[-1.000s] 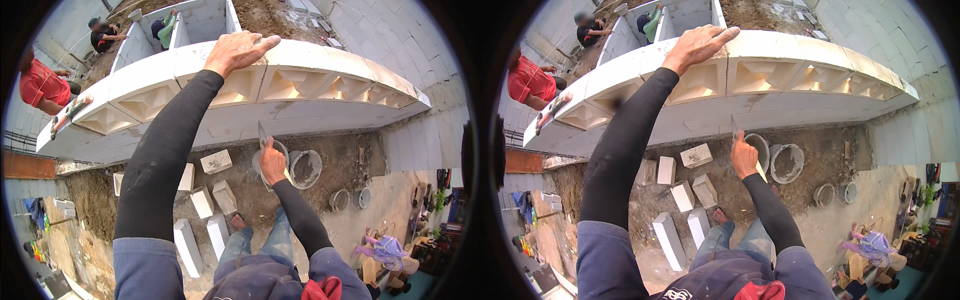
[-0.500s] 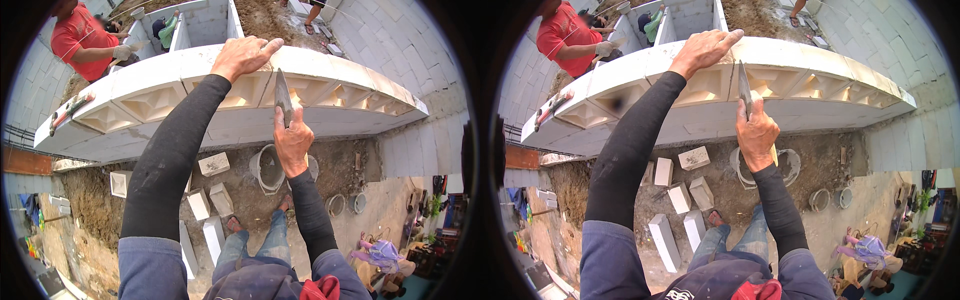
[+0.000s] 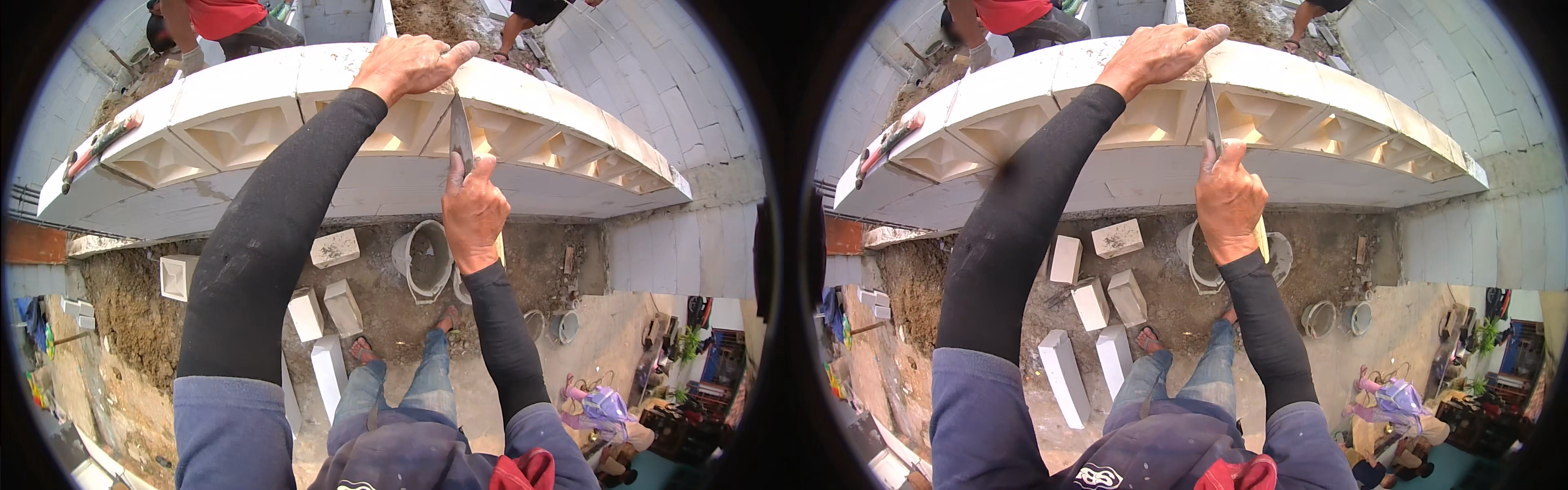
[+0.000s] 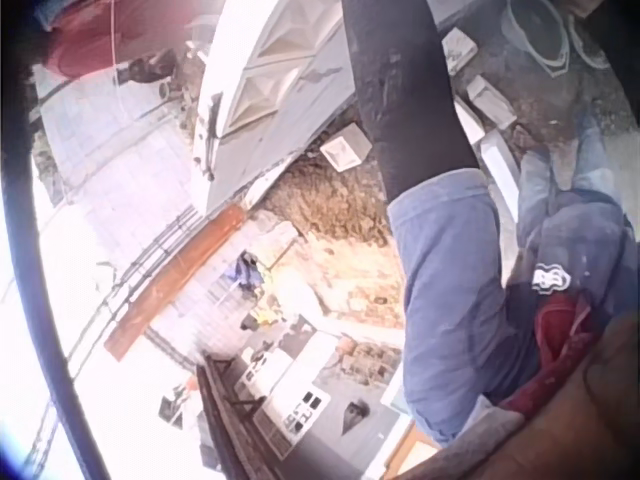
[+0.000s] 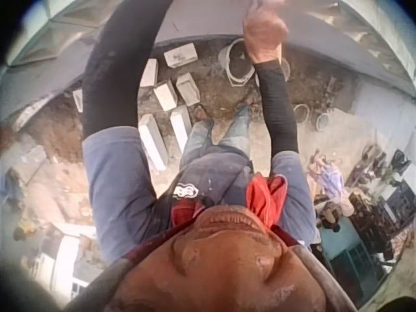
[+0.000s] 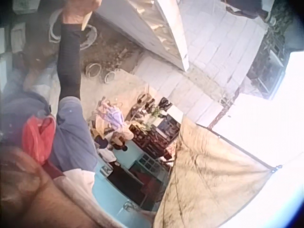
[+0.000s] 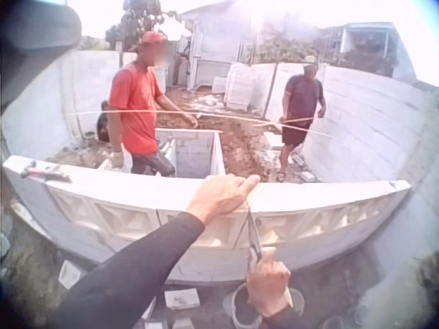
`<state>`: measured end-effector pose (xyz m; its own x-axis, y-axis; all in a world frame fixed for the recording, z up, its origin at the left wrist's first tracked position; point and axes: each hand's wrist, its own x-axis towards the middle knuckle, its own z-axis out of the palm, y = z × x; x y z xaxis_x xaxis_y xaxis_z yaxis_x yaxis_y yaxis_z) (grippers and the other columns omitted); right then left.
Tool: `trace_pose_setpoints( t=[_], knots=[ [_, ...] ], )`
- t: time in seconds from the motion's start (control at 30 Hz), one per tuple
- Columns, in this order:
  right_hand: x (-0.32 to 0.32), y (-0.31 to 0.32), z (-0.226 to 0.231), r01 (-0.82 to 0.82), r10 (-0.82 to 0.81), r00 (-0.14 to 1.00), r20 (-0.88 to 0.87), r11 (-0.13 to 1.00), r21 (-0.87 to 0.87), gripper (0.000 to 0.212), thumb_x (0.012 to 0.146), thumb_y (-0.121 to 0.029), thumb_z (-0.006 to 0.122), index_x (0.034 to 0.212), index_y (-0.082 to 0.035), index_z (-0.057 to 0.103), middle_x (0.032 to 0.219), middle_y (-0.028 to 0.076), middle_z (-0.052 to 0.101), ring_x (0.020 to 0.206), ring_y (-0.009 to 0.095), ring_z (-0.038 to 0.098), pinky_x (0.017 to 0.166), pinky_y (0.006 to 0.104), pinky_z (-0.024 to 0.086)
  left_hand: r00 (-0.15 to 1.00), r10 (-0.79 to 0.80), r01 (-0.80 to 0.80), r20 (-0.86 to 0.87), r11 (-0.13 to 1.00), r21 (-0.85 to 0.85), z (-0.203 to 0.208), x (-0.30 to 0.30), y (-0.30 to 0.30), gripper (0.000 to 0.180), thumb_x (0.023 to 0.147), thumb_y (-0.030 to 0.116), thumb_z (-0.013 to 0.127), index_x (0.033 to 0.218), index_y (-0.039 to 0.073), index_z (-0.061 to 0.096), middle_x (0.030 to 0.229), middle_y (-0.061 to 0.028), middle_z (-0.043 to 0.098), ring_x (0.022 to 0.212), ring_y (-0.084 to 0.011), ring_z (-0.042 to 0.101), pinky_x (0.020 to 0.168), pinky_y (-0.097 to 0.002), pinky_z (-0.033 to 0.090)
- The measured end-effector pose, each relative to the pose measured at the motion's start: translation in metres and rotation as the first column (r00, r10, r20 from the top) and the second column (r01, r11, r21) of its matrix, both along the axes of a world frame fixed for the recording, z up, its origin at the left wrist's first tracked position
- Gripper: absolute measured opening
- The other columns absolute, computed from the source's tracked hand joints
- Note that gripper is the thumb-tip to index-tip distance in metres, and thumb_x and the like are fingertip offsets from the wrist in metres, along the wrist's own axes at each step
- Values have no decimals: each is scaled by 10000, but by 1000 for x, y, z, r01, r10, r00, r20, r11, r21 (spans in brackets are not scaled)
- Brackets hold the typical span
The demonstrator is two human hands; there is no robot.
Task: The person builds a wall using a trowel to apply mortar and placing decorative blocks on top of a base.
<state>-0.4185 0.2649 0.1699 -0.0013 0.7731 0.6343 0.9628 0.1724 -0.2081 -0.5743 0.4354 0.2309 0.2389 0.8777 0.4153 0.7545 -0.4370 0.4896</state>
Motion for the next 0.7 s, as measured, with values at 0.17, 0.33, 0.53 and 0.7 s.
trace_pose_setpoints(
  t=[0.17,0.33,0.53,0.7],
  knots=[
    [2,10,-59,-47,49,997,-51,998,50,284,994,-200,741,941,-45,509,549,128,568,511,349,643,495,441,512,1000,-18,18,2,1000,7,-1,4,2,831,1055,717,308,865,86,815,793,-189,764,877,-336,777,811,-488,580],
    [1,-10,-111,-65,59,995,-82,994,-85,270,991,-184,734,1008,-3,535,574,171,585,536,369,657,497,450,503,996,-40,35,-79,997,-67,14,2,-7,852,1035,763,289,1121,94,810,969,-213,779,928,-361,771,845,-463,621],
    [29,-48,-30,-414,97,810,-578,793,-447,294,1024,-183,679,1128,52,535,675,182,657,562,360,668,543,426,494,1000,-6,6,-5,999,47,1,-3,1,808,1059,696,308,899,78,803,849,-204,770,882,-352,760,837,-489,557],
    [50,-75,-39,-307,-72,709,-702,865,-398,540,1093,-487,567,1047,47,631,837,185,724,722,304,674,689,446,518,997,-23,31,-76,994,105,-4,-8,8,725,1092,603,294,991,87,793,923,-187,776,969,-375,736,897,-511,542]
  ],
)
